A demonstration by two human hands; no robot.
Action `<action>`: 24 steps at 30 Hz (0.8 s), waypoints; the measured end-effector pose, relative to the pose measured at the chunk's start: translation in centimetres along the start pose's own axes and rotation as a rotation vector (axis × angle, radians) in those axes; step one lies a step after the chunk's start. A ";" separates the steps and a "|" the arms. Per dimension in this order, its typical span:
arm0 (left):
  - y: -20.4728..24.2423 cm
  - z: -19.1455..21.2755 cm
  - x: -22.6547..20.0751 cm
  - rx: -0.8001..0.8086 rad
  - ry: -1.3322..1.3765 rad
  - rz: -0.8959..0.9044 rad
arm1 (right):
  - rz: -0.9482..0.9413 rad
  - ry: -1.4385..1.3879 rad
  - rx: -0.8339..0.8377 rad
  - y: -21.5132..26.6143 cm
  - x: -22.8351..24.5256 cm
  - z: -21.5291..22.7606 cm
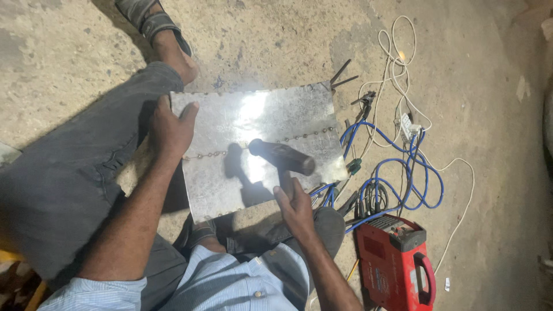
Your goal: The person sits on the floor and repeatedly hammers a line of raised weld beads on a rectangular metal sheet to flatten them. The person occasionally flips the sheet to inspect the seam and continues hammering along the weld line.
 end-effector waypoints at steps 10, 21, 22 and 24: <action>0.8 -2.9 1.1 -0.119 0.099 -0.212 | 0.445 -0.519 -0.189 1.7 5.6 6.6; 1.9 -4.3 0.5 -0.056 -0.005 0.127 | 0.081 -0.264 -0.193 -0.8 4.0 3.6; 2.5 -4.0 0.3 -0.097 0.033 0.113 | 0.103 -0.378 -0.161 -0.2 5.0 5.2; 2.9 -4.0 -1.1 -0.162 0.116 0.062 | 0.212 -0.601 -0.232 0.9 6.9 8.1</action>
Point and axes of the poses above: each hand's wrist, its own y-axis away from the middle knuckle, its own z-axis out of the back of the hand, x = y × z, the point moved 5 cm from there along -y, towards the middle knuckle, and after that the axes turned 4 degrees about y, right-handed, at the moved point
